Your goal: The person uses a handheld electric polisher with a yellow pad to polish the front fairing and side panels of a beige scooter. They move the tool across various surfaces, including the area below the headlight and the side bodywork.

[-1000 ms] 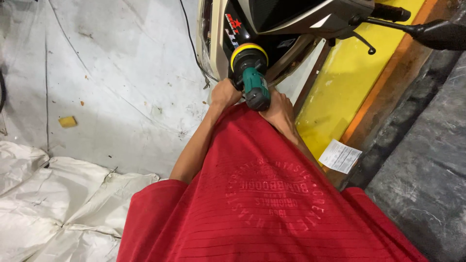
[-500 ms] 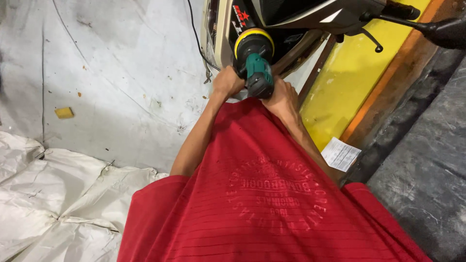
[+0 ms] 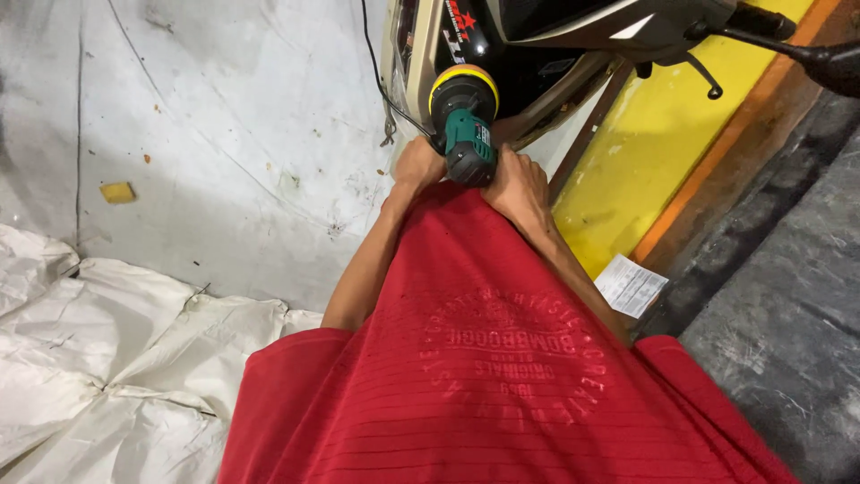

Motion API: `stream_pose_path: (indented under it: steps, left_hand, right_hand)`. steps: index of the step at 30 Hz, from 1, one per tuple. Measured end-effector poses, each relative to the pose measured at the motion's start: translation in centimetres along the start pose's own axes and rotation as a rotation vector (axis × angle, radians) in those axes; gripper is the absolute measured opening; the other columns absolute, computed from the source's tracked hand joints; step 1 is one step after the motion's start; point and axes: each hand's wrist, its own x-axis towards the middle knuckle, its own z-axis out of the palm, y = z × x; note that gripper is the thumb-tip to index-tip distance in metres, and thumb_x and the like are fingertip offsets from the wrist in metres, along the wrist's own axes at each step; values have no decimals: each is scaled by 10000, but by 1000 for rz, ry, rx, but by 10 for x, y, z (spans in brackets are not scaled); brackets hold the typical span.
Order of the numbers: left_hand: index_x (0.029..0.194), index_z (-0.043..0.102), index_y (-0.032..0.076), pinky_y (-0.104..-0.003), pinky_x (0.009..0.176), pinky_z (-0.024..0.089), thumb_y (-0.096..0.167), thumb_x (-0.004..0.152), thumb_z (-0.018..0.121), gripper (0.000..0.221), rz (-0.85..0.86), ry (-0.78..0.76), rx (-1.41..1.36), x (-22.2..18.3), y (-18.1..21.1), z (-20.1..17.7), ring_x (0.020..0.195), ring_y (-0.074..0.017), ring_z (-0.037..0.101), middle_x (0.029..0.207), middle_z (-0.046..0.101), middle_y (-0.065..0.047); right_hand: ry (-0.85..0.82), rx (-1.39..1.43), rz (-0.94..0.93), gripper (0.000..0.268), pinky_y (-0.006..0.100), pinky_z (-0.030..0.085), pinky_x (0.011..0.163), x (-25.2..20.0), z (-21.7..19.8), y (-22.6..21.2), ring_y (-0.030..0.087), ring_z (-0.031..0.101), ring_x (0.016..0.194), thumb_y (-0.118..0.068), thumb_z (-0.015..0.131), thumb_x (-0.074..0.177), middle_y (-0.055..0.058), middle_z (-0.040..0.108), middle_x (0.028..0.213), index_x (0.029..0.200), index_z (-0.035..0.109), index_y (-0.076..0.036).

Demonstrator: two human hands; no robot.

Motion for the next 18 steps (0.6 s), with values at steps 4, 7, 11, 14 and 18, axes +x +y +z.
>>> stream_pose_path:
  steps: [4,7,11,14,18]
  left_hand:
    - [1090,764,94,-523,869,546,519,847,620,510,24,-12,7,-6,16,-10,1040,-433,697,1068,738,-238]
    - [1103,752,85,-518,879,544,538,865,608,531,-58,-20,-59,-11,22,-16,1054,-432,696,1068,744,-239]
    - [1128,743,101,-526,870,540,542,846,605,542,-25,-15,-76,-5,20,-11,1058,-438,690,1078,739,-239]
    - [1118,741,85,-524,878,540,548,845,628,549,-52,-13,-72,-2,16,-9,1067,-435,686,1084,731,-245]
    - [1088,765,78,-525,882,544,447,823,657,467,5,5,-58,-1,16,-7,1067,-437,684,1089,738,-240]
  right_hand:
    - [1,56,-23,370,571,532,765,1,4,9,515,679,834,-140,748,735,318,691,861,993,592,74]
    - [21,51,-30,358,577,530,757,0,4,8,522,673,844,-139,745,736,316,693,871,996,601,61]
    - [19,18,-14,371,594,515,762,3,4,10,542,654,870,-151,747,743,324,686,893,1010,594,56]
    - [17,2,-14,406,600,509,767,4,4,11,552,644,884,-171,763,735,334,681,906,1021,589,58]
    - [20,-11,-7,418,600,512,787,2,1,9,550,644,907,-191,772,742,329,684,920,1035,595,50]
